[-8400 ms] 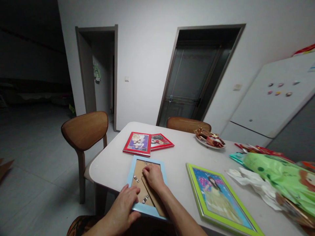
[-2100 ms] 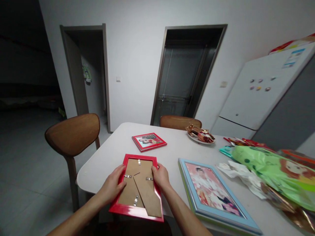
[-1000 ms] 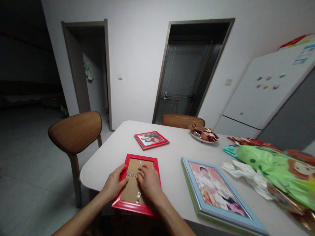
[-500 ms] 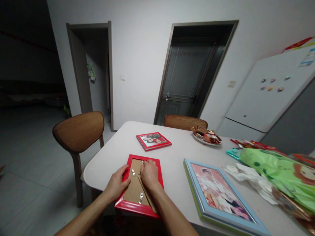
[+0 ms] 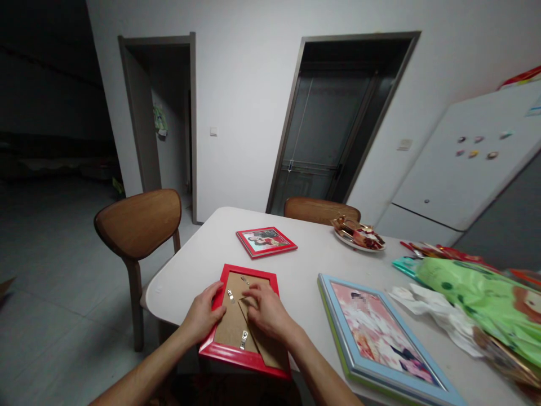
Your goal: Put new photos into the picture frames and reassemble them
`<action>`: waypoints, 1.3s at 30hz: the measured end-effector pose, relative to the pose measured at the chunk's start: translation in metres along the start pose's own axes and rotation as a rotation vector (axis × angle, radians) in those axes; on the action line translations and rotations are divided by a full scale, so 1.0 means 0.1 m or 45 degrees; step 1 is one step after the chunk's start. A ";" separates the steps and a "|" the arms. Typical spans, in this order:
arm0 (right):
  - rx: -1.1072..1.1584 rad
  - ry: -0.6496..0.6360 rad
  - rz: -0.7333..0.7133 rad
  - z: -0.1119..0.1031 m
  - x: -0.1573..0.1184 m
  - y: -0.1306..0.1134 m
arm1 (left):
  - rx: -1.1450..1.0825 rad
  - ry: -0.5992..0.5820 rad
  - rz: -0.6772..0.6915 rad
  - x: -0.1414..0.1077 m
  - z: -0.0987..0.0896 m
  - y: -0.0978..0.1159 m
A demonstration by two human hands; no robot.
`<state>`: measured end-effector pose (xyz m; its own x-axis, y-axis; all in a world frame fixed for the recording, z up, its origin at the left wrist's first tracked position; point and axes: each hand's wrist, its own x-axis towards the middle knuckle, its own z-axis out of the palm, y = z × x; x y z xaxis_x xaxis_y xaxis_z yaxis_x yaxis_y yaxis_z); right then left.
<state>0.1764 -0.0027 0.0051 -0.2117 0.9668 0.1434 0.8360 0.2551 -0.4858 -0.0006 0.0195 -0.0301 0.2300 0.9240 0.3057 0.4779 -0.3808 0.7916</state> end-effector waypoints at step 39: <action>-0.102 0.209 0.144 0.17 -0.32 -0.07 | 0.009 0.009 0.006 0.00 0.02 -0.04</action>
<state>0.1687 -0.0351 -0.0105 -0.0345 0.9717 0.2338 0.8889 0.1368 -0.4372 -0.0008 0.0211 -0.0342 0.2261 0.9224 0.3132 0.4832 -0.3854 0.7862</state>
